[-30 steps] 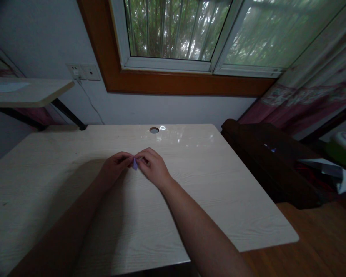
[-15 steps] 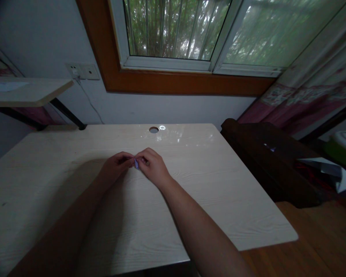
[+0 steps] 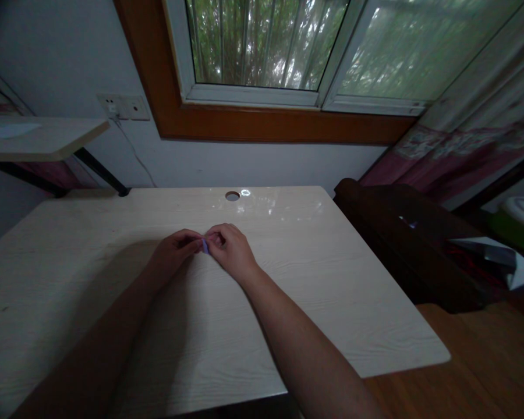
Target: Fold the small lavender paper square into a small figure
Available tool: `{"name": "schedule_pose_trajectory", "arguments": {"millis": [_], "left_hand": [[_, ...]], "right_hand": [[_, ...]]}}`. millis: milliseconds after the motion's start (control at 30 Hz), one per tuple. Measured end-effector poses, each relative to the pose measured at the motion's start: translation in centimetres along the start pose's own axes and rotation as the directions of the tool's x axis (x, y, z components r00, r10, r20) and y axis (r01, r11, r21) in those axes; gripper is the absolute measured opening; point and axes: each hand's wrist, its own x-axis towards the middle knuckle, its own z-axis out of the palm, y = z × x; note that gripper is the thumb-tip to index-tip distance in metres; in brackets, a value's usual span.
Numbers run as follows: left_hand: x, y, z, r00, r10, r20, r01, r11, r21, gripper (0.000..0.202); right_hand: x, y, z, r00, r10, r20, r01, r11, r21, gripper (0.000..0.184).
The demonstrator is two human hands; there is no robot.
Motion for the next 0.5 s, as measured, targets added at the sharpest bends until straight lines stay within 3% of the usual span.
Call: {"name": "schedule_pose_trajectory", "arguments": {"millis": [133,500], "left_hand": [[-0.01,-0.01,-0.03,1.000,0.019,-0.002,-0.019,1.000,0.017,0.021],[0.05,-0.02,-0.12,1.000,0.028,-0.009,-0.028,0.999,0.033,0.020]], "right_hand": [[0.14,-0.11,-0.17,1.000,-0.016,-0.022,0.016,1.000,-0.023,0.010],[-0.05,0.21,0.31,0.997,0.072,0.007,-0.072,0.990,0.118,0.010]]}}
